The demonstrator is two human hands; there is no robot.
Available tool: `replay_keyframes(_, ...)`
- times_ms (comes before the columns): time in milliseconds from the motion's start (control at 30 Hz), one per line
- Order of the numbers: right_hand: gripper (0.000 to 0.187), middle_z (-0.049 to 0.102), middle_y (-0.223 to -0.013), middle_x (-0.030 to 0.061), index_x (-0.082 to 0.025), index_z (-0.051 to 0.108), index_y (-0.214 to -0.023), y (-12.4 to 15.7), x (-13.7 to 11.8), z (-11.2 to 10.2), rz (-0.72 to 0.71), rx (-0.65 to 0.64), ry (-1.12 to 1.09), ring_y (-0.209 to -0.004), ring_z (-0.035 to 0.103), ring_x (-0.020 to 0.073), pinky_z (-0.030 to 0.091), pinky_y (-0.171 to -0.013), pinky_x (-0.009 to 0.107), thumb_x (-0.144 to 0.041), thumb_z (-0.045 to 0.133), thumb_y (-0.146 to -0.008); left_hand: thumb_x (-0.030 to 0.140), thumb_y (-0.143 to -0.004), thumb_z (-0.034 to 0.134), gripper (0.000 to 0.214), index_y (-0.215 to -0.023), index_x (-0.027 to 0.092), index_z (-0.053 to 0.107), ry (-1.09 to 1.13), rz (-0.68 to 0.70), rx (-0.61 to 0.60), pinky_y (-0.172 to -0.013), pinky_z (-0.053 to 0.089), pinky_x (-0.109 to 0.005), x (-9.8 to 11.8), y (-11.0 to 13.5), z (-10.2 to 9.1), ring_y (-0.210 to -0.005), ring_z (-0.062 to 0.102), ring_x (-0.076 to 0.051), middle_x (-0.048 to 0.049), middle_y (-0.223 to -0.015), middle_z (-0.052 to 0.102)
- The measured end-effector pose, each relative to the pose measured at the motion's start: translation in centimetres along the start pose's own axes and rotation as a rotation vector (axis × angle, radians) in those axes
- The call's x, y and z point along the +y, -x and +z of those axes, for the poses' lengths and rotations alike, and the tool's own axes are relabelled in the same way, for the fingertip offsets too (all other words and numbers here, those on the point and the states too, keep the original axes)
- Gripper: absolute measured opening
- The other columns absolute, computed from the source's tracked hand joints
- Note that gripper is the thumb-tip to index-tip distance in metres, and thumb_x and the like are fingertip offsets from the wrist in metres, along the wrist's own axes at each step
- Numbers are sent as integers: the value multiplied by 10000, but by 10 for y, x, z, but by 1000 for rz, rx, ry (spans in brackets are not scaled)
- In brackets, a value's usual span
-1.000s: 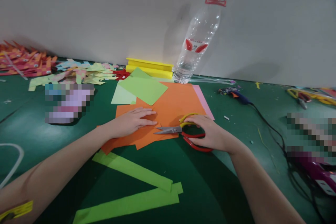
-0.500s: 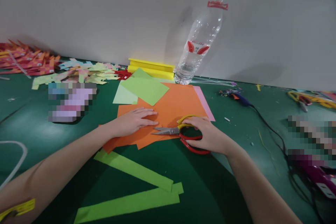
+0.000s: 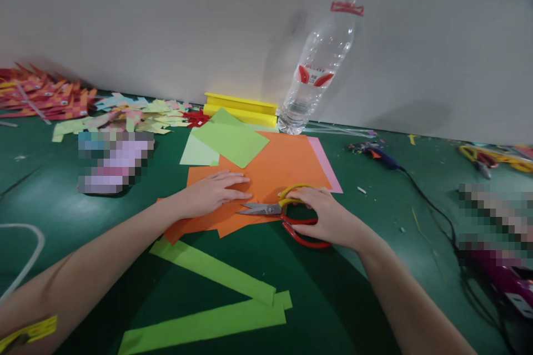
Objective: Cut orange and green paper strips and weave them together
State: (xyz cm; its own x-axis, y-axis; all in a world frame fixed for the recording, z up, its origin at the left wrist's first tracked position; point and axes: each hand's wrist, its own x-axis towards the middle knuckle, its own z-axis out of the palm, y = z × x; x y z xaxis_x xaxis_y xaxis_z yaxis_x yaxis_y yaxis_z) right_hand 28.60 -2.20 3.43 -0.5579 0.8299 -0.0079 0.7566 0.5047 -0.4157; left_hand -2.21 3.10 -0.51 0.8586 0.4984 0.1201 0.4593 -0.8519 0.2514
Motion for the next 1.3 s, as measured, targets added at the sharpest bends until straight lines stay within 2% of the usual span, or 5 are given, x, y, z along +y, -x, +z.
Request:
replay_keyframes(167, 436, 627, -1205, 71, -265, 584, -1143, 0, 1, 0, 0, 23, -6, -1128, 560, 292, 413, -942, 485, -410, 644, -736, -3, -885, 286, 591, -1318, 354, 474, -32, -7, 2, -1095, 286, -409, 1, 2, -1, -1377, 270, -182, 19, -1486, 339)
replay_keyframes(400, 396, 608, -1221, 52, -273, 567, -1121, 2, 4, -6, 9, 31, 20, -1144, 540, 278, 403, -960, 472, -416, 628, -758, 149, -969, 301, 421, -1334, 300, 447, -98, -106, 36, -1130, 97, -515, 15, -2, 7, -1381, 257, -206, -33, -1476, 353)
replay_keyframes(567, 425, 612, -1211, 64, -259, 565, -1130, 5, 9, -9, 31, 32, 8, -1140, 544, 284, 406, -964, 467, -430, 635, -748, 238, -989, 316, 369, -1344, 262, 413, -41, -221, 94, -1125, 133, -520, 23, -7, 9, -1372, 268, -220, -44, -1454, 383)
replay_keyframes(767, 389, 603, -1227, 65, -272, 584, -1113, 5, 11, -10, 23, 4, 5, -1154, 539, 292, 405, -961, 472, -415, 623, -753, 246, -987, 339, 362, -1332, 278, 445, 64, -78, 56, -1110, 263, -416, 10, 3, -6, -1366, 273, -204, -32, -1455, 377)
replay_keyframes(1300, 430, 580, -1253, 86, -251, 540, -1172, 0, 4, 1, -13, 24, 4, -1187, 505, 295, 386, -973, 484, -396, 605, -773, 70, -930, 359, 540, -1373, 380, 375, -100, -7, -53, -1128, 167, -447, 3, 5, 2, -1402, 180, -191, 5, -1501, 288)
